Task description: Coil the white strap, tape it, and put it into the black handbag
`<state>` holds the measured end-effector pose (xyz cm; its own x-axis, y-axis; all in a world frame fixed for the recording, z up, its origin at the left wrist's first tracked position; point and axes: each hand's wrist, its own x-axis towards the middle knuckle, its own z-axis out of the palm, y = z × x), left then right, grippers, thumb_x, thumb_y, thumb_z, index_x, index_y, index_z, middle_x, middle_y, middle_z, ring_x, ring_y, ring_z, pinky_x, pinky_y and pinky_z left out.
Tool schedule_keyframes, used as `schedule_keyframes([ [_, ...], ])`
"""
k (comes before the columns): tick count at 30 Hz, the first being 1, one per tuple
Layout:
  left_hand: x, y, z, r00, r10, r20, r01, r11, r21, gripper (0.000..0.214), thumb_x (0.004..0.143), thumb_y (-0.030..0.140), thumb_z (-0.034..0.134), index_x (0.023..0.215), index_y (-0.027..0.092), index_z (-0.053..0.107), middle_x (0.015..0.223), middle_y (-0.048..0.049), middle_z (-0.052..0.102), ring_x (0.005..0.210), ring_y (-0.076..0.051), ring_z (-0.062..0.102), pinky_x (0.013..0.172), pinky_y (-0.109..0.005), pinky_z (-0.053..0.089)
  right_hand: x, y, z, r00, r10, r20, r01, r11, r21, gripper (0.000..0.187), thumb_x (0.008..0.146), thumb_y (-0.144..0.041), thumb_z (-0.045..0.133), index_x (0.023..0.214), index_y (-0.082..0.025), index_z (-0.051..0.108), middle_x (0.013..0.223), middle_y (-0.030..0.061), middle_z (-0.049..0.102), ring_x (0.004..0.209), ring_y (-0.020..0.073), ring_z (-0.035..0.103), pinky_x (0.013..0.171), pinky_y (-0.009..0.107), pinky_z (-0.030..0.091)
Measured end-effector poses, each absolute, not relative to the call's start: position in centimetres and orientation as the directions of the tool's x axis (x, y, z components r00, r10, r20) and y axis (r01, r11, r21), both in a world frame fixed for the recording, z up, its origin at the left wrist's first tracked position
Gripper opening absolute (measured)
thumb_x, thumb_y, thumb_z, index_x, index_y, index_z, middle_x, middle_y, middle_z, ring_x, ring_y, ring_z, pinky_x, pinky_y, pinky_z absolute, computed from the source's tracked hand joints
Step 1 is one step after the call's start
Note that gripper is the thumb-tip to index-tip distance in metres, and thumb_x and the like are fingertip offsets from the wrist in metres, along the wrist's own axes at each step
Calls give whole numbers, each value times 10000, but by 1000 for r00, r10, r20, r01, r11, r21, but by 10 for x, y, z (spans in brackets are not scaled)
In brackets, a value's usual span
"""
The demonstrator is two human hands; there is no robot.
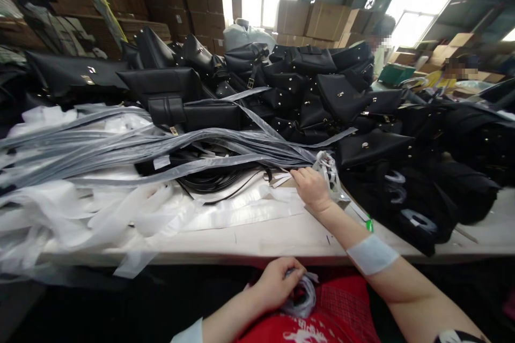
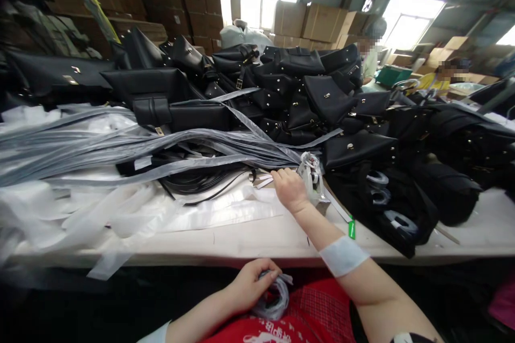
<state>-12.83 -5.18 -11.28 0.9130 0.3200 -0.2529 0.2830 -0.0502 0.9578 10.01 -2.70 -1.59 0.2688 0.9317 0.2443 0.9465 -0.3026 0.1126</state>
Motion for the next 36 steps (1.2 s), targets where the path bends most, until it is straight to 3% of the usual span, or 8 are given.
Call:
schedule_keyframes([
  [4,-123,-52,-113,930,280,-237,257,-37,966,276,869,384,533,886,146,671,844,-57,697,719,-159,605,702,-262,486,80,-78,-22,356,927,114,914,-371,162,212,865,-75,482,848,-102,691,826,163,662,844,273,582,731,350,395],
  [9,-121,-54,-118,945,231,-233,254,-68,965,291,888,399,508,914,157,666,823,-40,692,670,-149,596,680,-257,482,71,-124,-72,400,917,-8,915,-398,71,192,909,-151,516,844,-145,696,848,118,693,829,228,619,718,307,429],
  [19,-117,-58,-117,949,232,-214,247,-128,960,295,906,410,492,917,171,665,875,-41,705,779,-168,617,750,-265,484,93,-166,-114,496,800,338,859,-396,-324,187,934,-292,536,884,-211,697,853,45,690,827,186,624,790,281,459],
  [22,-115,-59,-117,946,235,-222,253,-114,961,308,905,422,491,921,167,663,866,-42,705,746,-162,611,738,-264,487,102,-165,-105,531,755,385,845,-435,-313,185,932,-294,535,922,-199,694,871,51,685,818,183,622,789,276,455],
  [26,-115,-59,-117,943,236,-234,259,-80,962,334,904,447,487,933,162,656,838,-39,695,674,-147,592,698,-261,485,99,-162,-90,557,761,333,827,-543,-145,194,906,-198,519,1001,-169,685,910,96,675,899,228,601,829,319,452],
  [29,-116,-59,-117,941,246,-232,256,-73,964,337,897,453,495,913,157,654,828,-41,686,680,-151,589,688,-262,482,82,-159,-87,486,836,255,874,-470,-123,438,780,-115,571,1218,-123,595,1191,154,615,1114,273,532,979,382,421],
  [32,-116,-60,-115,937,258,-233,260,-76,963,323,886,441,506,896,155,656,808,-42,679,671,-152,586,675,-263,477,64,-154,-92,347,921,175,925,-305,-228,506,741,-141,592,1247,-145,575,1318,138,554,1221,267,480,1064,408,381],
  [36,-116,-61,-111,929,265,-259,278,-36,960,336,881,450,509,907,146,652,787,-39,669,599,-130,554,616,-253,462,58,-147,-91,449,856,256,825,-287,-486,259,866,-146,478,1032,-182,673,1030,106,690,1018,241,607,955,418,465],
])
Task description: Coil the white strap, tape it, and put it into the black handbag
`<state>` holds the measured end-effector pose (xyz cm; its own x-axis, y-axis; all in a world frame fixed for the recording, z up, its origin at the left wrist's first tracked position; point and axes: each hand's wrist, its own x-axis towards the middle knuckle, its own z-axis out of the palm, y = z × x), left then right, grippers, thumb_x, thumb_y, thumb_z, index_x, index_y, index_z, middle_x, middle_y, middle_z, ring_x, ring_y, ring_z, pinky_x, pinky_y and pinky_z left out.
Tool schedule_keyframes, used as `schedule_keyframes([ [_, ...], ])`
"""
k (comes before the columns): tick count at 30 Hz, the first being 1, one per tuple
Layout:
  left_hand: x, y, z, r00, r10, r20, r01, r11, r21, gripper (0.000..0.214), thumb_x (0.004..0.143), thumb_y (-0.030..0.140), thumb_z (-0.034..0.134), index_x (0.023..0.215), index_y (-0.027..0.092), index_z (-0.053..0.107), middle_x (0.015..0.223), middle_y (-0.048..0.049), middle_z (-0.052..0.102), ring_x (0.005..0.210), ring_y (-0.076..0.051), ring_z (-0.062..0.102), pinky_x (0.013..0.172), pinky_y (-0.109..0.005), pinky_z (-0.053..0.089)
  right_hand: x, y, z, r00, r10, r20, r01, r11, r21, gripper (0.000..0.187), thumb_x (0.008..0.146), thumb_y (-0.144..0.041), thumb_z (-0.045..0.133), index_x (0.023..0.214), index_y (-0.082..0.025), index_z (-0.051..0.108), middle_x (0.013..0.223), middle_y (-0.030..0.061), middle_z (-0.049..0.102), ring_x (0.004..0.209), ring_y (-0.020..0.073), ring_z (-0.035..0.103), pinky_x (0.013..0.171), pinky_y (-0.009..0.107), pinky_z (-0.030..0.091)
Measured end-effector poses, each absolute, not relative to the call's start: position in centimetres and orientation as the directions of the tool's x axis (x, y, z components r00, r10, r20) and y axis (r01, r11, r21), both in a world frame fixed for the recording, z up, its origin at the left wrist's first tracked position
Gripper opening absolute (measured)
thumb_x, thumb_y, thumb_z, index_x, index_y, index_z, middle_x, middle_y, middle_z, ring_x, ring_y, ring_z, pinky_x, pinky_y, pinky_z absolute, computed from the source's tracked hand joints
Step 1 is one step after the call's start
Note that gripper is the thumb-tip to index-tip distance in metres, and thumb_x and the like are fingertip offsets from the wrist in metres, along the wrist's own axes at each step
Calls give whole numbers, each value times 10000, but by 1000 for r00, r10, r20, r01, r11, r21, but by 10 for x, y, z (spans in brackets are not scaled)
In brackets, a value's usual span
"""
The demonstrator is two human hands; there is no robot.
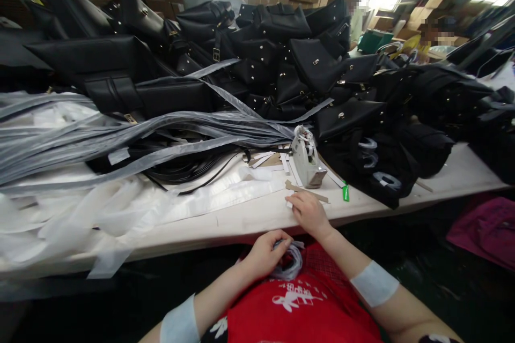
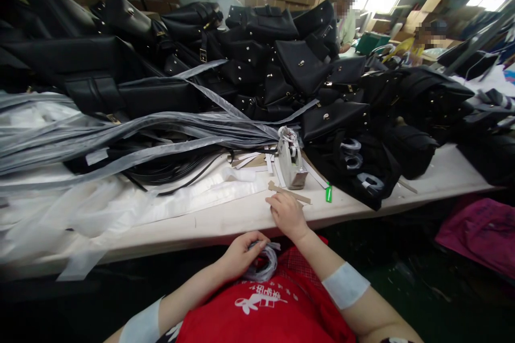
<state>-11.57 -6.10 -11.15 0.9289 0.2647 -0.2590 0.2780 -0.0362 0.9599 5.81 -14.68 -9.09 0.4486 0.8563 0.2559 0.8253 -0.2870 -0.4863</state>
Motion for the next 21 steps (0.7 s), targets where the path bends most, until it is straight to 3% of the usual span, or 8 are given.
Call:
schedule_keyframes([
  [2,-116,-61,-110,927,253,-278,286,2,958,358,875,473,516,906,141,646,767,-36,661,589,-126,550,593,-246,457,61,-146,-79,609,740,286,621,-220,-752,228,932,-257,461,1012,-175,658,913,91,708,847,211,657,825,375,529],
  [4,-116,-61,-110,921,233,-313,310,48,949,387,867,502,522,916,137,640,742,-30,654,557,-117,539,564,-240,451,62,-150,-60,734,652,191,336,-104,-936,271,949,-391,477,986,-169,629,856,76,709,650,166,652,640,305,545],
  [6,-116,-60,-111,915,215,-341,329,90,940,432,862,538,518,945,133,646,751,-33,661,537,-111,533,548,-238,451,58,-161,-39,747,660,85,138,-29,-990,302,933,-455,508,959,-170,605,835,62,704,511,123,604,507,254,505],
  [8,-115,-58,-113,918,190,-349,330,125,936,484,864,572,503,982,131,662,777,-45,675,550,-113,543,556,-240,455,50,-179,-20,685,727,45,78,-13,-997,275,909,-449,560,936,-177,596,805,45,689,493,113,594,491,242,500],
  [10,-115,-56,-116,919,157,-363,335,176,926,535,856,605,500,1012,124,675,761,-50,679,553,-118,548,553,-241,450,38,-199,-5,588,807,54,141,-36,-989,214,879,-399,617,902,-187,600,782,36,665,595,141,630,573,261,533],
  [15,-112,-55,-121,901,116,-418,357,349,867,598,789,646,576,1027,109,687,626,-19,636,498,-112,519,525,-236,432,13,-228,-2,387,916,110,535,-126,-835,72,844,-226,623,914,-208,612,828,39,651,748,166,618,706,283,522],
  [21,-109,-59,-122,907,104,-407,351,346,870,574,797,637,577,1027,122,685,639,-9,629,503,-102,504,516,-225,413,-1,-234,-30,151,972,178,803,-15,-595,288,871,-94,451,1071,-207,624,981,74,689,914,191,638,846,331,526],
])
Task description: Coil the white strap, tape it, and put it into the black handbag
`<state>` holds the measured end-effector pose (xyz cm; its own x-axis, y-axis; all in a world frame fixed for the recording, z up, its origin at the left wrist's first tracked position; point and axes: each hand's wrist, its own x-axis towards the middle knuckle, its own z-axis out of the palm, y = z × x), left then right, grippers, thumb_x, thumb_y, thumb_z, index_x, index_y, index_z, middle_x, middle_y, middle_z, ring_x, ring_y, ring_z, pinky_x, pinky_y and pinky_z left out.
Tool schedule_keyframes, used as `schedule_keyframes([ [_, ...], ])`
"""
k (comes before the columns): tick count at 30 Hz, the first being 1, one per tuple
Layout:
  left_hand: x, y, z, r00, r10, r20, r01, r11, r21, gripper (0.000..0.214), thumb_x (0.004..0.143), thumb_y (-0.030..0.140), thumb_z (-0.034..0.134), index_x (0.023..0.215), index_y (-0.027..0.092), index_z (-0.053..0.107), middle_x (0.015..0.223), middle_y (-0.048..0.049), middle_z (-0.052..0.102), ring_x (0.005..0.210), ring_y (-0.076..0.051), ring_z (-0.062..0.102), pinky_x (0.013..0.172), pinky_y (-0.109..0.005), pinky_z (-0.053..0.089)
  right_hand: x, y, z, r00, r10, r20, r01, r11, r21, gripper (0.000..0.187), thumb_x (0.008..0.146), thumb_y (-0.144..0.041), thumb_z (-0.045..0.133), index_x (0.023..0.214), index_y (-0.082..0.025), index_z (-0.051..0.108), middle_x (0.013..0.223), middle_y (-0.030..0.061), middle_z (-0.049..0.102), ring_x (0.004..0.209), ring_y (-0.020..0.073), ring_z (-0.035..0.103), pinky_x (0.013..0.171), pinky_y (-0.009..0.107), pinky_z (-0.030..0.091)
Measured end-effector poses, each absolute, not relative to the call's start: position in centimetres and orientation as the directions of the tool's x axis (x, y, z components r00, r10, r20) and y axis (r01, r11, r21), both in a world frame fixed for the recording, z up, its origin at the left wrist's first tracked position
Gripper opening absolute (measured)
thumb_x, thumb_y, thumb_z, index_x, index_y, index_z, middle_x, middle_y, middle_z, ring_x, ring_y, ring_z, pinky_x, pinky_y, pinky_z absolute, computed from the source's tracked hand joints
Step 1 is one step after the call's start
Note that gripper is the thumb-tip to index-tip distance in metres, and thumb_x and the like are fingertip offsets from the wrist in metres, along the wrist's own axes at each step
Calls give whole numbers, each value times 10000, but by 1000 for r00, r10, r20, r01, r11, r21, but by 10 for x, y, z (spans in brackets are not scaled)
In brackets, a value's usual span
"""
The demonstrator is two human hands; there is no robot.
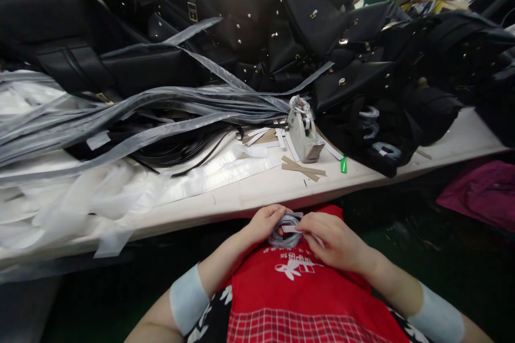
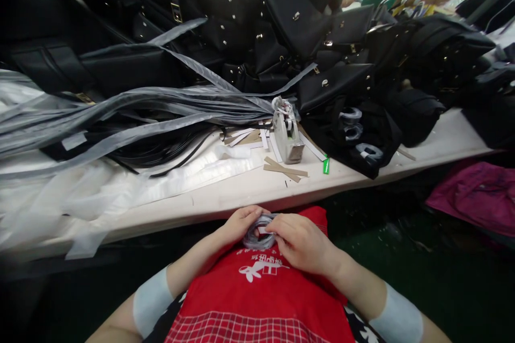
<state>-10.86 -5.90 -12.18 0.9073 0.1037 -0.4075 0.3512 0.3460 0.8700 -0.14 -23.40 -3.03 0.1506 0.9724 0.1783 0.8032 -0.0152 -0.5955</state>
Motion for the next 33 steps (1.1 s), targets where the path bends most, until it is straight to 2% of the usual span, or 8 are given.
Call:
schedule_keyframes([
  [5,-108,-59,-120,924,144,-355,319,226,921,523,838,609,531,984,135,695,715,-24,655,611,-136,562,641,-270,465,-11,-227,-47,-6,988,157,912,70,-403,342,853,-67,458,1125,-186,627,1009,92,690,909,213,638,842,357,526],
  [8,-109,-59,-120,940,176,-292,263,171,949,502,835,590,546,933,124,706,862,-63,697,806,-175,607,823,-305,467,-15,-220,-59,-51,991,122,932,91,-350,281,887,-110,483,1120,-181,623,1012,89,687,929,222,631,864,362,516],
  [10,-110,-59,-121,939,163,-304,265,223,938,515,820,598,559,934,115,696,884,-73,699,817,-178,605,824,-309,468,-17,-217,-67,-25,992,126,936,68,-347,246,912,-129,478,1101,-180,628,1023,88,686,937,220,629,868,359,512],
  [15,-112,-58,-119,927,172,-332,276,284,918,476,814,571,572,905,117,681,846,-63,690,763,-167,589,764,-291,463,-14,-218,-72,260,944,204,837,-115,-535,177,913,-141,503,944,-199,667,888,51,700,825,180,638,784,311,510],
  [21,-113,-60,-96,967,163,-195,204,-41,978,308,827,431,586,818,139,682,793,-40,678,743,-167,586,738,-268,453,-2,-212,-67,623,775,103,495,-289,-820,66,815,-252,680,775,-201,693,758,23,694,723,170,632,684,287,500],
  [25,-113,-69,-91,965,191,-178,200,-102,974,241,771,389,680,798,150,664,780,-45,698,725,-171,612,733,-266,467,4,-209,-77,652,750,-113,179,-297,-938,167,725,-318,760,767,-167,702,690,14,696,603,142,611,587,245,491],
  [28,-114,-75,-93,953,242,-184,219,-128,967,241,761,387,698,724,155,647,731,-41,690,674,-159,599,691,-261,463,12,-211,-83,652,743,-153,101,-285,-953,257,704,-388,774,793,-158,701,717,23,705,625,144,621,605,243,496],
  [33,-119,-75,-93,960,261,-98,151,-190,970,221,763,375,706,722,165,650,755,-36,681,703,-158,589,705,-257,458,26,-224,-98,566,731,-382,-39,-439,-898,551,892,-609,438,788,-132,693,628,42,669,567,146,602,579,260,480],
])
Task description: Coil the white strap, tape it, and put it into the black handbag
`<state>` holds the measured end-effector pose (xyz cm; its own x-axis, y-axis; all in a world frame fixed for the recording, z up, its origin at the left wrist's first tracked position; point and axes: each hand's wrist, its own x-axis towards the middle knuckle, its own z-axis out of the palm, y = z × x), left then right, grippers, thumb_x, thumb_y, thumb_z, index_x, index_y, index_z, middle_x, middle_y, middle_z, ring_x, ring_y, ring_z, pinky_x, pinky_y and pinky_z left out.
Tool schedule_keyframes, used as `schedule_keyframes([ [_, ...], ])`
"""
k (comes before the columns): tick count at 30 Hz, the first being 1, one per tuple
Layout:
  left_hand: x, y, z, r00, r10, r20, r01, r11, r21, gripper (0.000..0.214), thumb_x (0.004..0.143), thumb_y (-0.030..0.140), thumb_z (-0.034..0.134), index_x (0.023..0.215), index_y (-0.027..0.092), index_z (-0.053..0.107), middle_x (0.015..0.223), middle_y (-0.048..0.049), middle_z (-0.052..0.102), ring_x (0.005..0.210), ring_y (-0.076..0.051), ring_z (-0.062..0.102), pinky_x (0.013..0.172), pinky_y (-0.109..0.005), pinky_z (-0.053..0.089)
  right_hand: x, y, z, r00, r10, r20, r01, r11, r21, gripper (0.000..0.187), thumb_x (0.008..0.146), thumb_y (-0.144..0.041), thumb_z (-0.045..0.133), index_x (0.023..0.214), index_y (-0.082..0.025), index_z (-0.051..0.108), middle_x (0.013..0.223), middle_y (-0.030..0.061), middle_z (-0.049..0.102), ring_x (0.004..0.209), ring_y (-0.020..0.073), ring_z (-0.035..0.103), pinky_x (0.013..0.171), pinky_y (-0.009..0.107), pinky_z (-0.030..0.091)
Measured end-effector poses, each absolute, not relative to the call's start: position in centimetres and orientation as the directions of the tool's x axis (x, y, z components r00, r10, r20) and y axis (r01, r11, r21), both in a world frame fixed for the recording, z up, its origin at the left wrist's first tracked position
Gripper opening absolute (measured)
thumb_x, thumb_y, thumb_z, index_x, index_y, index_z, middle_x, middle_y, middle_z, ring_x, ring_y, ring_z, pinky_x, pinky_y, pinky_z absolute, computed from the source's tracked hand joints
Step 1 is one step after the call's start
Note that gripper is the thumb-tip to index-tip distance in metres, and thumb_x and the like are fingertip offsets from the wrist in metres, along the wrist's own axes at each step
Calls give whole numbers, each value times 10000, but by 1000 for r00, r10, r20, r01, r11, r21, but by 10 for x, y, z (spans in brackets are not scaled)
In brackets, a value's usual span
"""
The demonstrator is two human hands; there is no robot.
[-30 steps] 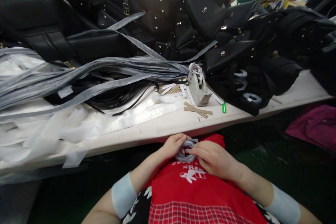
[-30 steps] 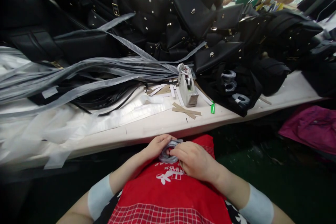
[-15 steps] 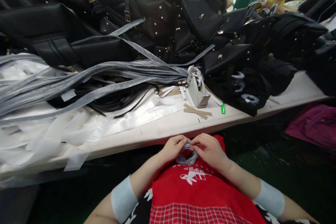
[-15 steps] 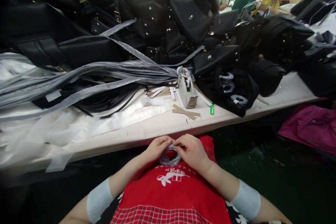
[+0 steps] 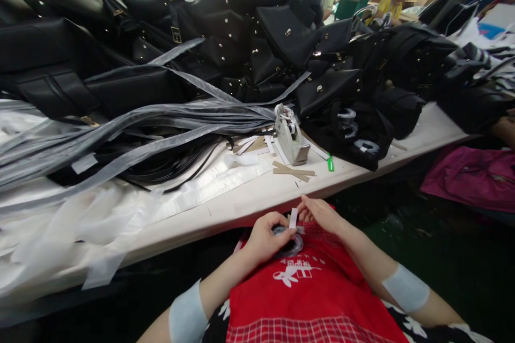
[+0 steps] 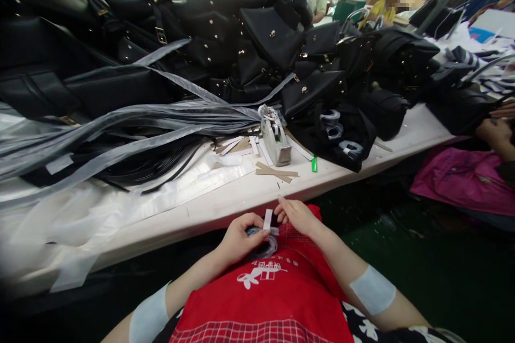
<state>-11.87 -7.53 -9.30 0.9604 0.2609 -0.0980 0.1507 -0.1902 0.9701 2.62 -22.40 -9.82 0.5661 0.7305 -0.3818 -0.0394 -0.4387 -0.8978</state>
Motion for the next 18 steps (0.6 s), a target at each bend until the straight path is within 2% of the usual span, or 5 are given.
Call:
schedule_keyframes([
  [3,-122,-74,-90,968,247,-52,105,-203,973,196,783,362,691,744,174,651,785,-40,673,728,-163,593,727,-265,462,19,-227,-109,413,797,-441,-46,-465,-884,495,823,-595,546,710,-132,681,607,24,642,548,139,558,535,244,423],
  [7,-123,-75,-85,964,264,35,33,-249,968,151,796,310,671,722,183,634,852,-40,617,813,-168,580,777,-276,456,2,-221,-106,479,818,-317,-12,-355,-935,345,796,-473,619,733,-138,675,674,4,644,601,130,529,564,232,392],
  [12,-119,-77,-84,956,262,-134,196,-224,955,130,823,281,599,731,191,617,772,-6,624,763,-155,572,762,-277,443,-2,-214,-91,585,792,-175,159,-324,-932,290,817,-340,606,616,-133,637,582,-10,583,574,120,483,543,228,349],
  [15,-118,-78,-86,942,277,-187,250,-211,945,155,807,286,597,689,186,592,731,-1,637,711,-150,568,714,-265,439,2,-214,-91,553,803,-220,108,-331,-937,283,802,-359,626,632,-134,644,597,-6,596,577,123,485,551,230,356],
  [18,-120,-80,-88,936,327,-129,209,-224,952,133,788,263,596,681,183,592,724,-4,632,715,-153,569,707,-262,435,8,-216,-94,515,810,-281,13,-336,-942,311,804,-416,621,677,-134,661,624,2,611,591,128,492,578,237,373],
])
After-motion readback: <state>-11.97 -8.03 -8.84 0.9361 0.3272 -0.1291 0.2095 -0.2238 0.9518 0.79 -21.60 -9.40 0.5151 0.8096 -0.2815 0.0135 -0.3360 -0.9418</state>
